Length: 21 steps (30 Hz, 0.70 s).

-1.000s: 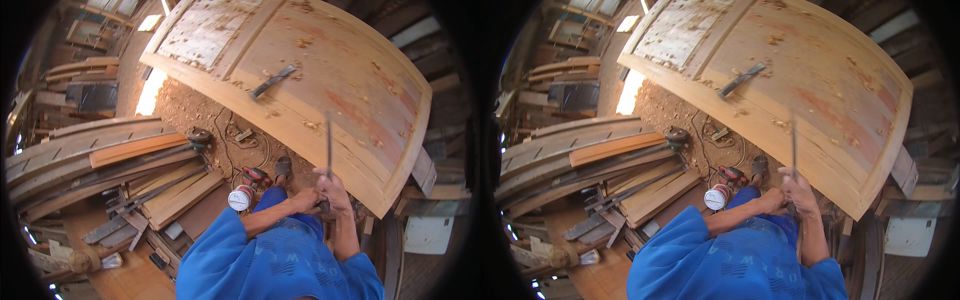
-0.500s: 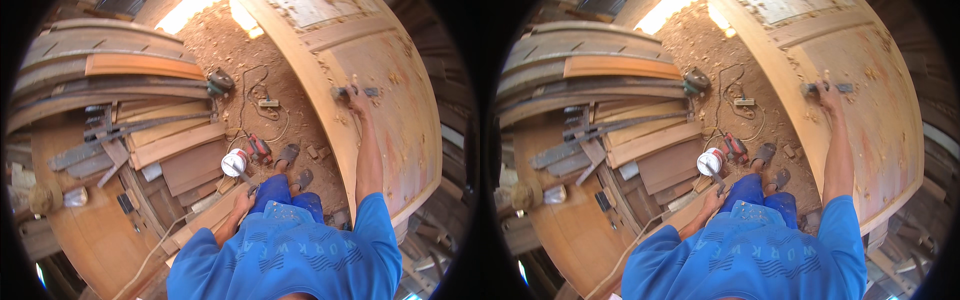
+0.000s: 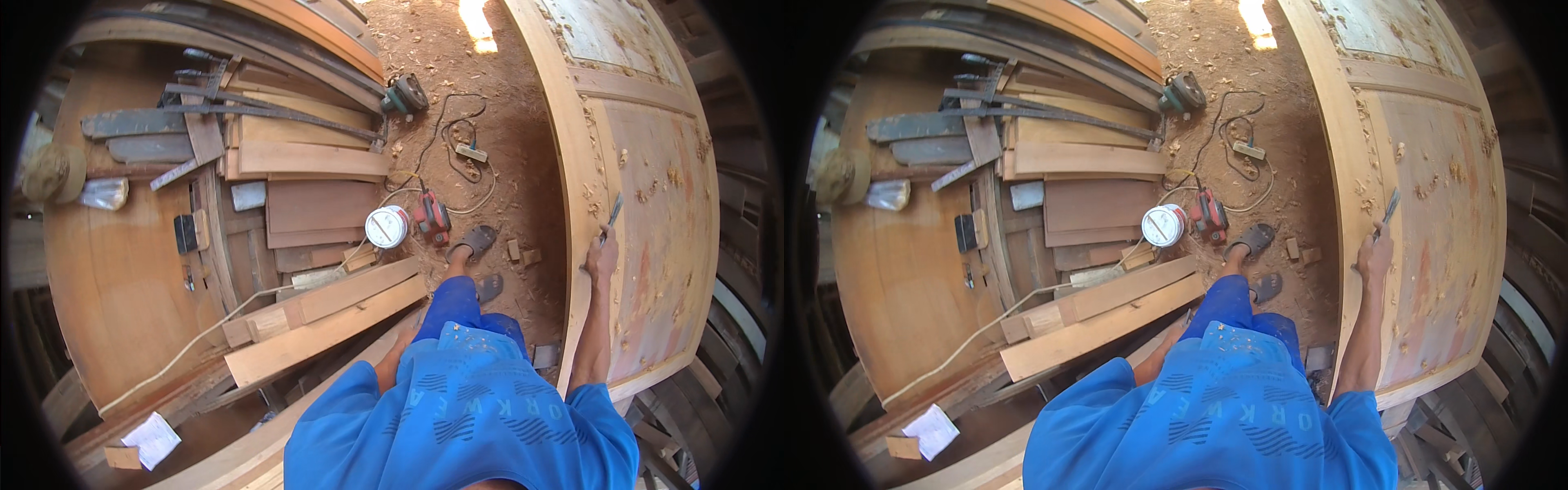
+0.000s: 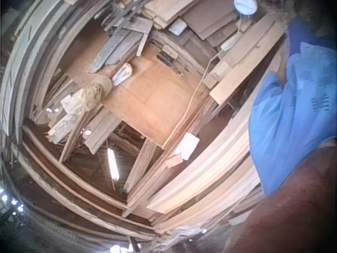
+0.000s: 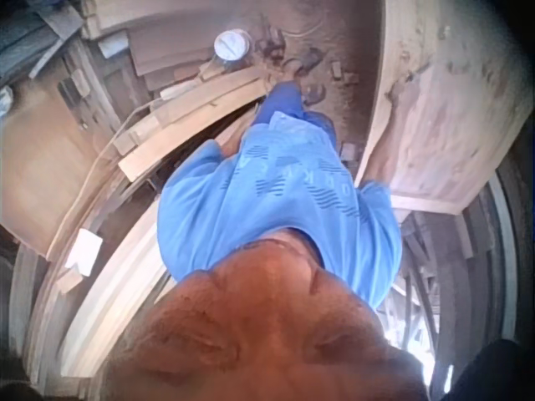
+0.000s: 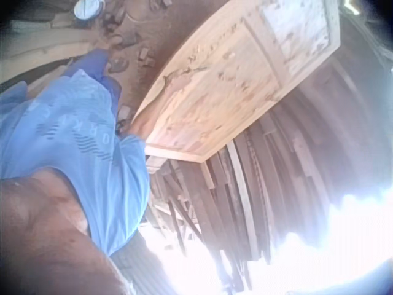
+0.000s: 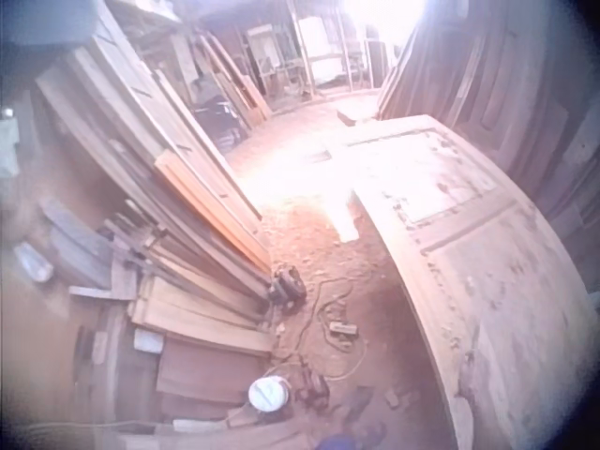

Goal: The person carves a recessed groove into a wooden door panel using a chisel and a mallet, striking the chisel with the mallet while moving along a pencil line.

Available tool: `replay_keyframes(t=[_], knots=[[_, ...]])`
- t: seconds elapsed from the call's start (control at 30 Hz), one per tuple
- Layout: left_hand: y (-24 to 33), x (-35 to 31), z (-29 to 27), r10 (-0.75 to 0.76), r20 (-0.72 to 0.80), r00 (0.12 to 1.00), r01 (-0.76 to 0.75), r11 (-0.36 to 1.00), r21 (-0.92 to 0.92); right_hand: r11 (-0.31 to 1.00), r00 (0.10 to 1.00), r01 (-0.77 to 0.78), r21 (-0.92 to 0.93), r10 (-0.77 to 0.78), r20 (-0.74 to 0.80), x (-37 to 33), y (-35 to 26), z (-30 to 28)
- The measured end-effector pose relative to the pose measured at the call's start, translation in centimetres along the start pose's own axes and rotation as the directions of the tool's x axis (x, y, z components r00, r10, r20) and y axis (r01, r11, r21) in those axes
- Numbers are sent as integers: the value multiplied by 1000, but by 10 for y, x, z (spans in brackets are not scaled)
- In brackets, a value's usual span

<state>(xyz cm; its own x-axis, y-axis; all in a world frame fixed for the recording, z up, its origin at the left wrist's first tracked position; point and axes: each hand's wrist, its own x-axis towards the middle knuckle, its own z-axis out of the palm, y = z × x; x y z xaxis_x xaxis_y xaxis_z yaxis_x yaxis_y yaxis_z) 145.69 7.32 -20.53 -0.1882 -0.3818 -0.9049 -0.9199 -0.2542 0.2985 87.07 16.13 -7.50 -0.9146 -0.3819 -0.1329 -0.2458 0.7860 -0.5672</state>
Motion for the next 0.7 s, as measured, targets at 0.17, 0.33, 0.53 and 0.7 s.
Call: replay_keyframes(t=[0.17,0.33,0.53,0.7], knots=[[-33,3,36,-20,-78,997,11,993,-114,982,990,131,-134,-135,-27,-35,1,14],[-33,-31,65,-104,-75,992,90,983,-162,946,999,-13,-325,0,-39,-29,-26,17],[-56,-44,92,-94,-79,992,58,927,-369,923,997,-73,-379,55,-58,-26,-38,24],[-42,-29,82,-214,34,976,213,924,-317,897,996,-86,-433,76,-41,-20,-30,24]])
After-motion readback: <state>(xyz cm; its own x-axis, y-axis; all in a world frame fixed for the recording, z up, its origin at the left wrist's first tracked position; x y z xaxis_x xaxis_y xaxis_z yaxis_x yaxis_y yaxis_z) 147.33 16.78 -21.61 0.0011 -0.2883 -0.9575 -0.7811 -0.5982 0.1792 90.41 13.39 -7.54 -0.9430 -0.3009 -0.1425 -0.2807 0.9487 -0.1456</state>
